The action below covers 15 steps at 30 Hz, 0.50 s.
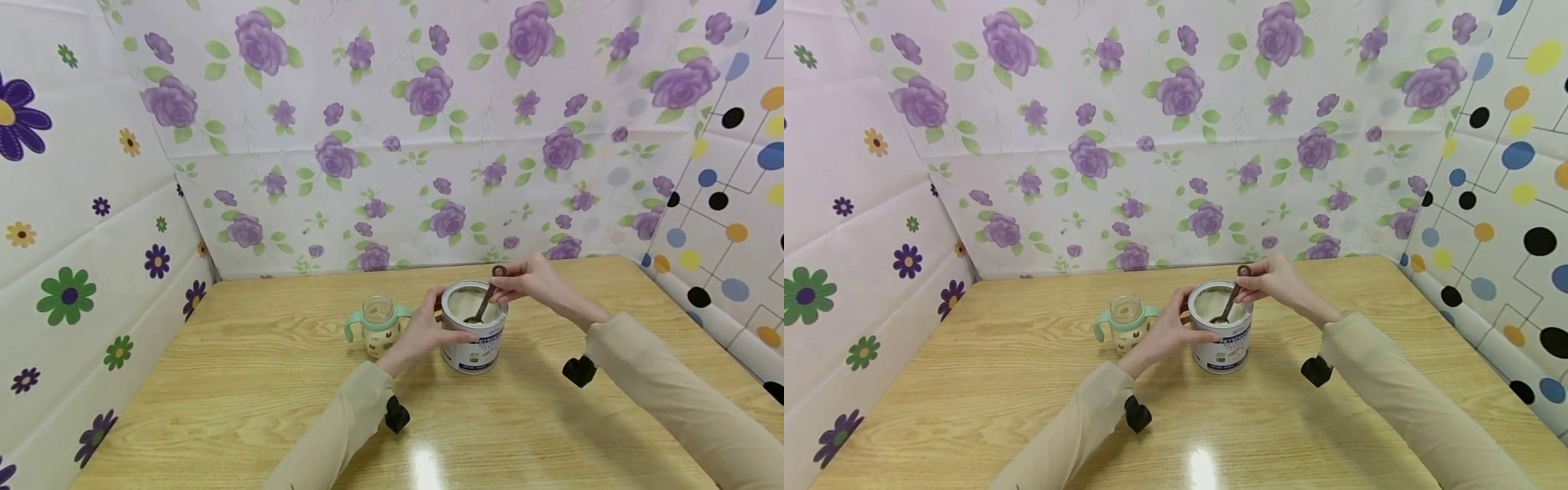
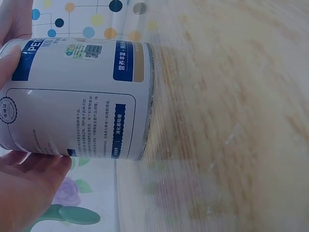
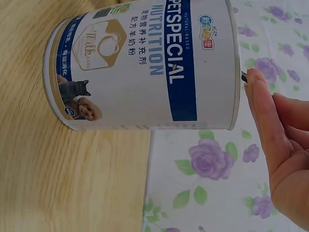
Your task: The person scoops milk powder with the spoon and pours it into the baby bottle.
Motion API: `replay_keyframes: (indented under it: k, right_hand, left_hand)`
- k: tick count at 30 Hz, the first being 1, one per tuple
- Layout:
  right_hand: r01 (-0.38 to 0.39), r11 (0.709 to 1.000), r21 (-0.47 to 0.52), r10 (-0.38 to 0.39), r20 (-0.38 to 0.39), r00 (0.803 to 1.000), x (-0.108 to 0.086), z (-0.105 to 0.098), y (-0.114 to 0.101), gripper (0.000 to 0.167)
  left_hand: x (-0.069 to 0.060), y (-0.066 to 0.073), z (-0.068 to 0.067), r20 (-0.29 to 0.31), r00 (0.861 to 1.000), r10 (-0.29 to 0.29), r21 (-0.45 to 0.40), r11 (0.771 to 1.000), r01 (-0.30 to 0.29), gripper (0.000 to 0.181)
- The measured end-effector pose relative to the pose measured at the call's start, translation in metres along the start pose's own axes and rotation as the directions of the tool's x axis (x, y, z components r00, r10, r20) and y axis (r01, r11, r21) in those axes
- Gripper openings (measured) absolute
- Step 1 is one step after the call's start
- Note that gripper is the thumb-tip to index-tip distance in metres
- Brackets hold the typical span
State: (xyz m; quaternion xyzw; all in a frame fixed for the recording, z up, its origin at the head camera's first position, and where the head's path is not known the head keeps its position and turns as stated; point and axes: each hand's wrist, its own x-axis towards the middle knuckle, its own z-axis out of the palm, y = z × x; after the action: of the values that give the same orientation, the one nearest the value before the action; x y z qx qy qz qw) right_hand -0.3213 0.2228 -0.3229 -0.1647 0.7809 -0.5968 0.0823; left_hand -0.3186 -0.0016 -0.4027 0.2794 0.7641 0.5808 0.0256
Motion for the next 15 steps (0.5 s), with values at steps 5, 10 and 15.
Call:
replay_keyframes:
  k: [5,10,15]
  right_hand:
    - [-0.041,0.999,0.024,0.041,-0.003,0.999,-0.0002,0.0001,0.0002,0.034]
    - [-0.058,0.998,0.026,0.058,-0.017,0.998,-0.0013,0.0005,-0.0005,0.034]
    - [-0.092,0.994,0.053,0.096,-0.063,0.993,-0.0025,0.0014,-0.0001,0.033]
  left_hand:
    - [0.0001,0.0008,0.0001,-0.003,1.0,-0.013,0.005,1.0,0.013,0.081]
    - [-0.0006,0.0022,-0.0005,0.002,1.0,-0.023,-0.005,1.0,0.023,0.081]
    - [-0.0015,0.0034,-0.0002,0.005,1.0,-0.025,-0.007,1.0,0.025,0.081]
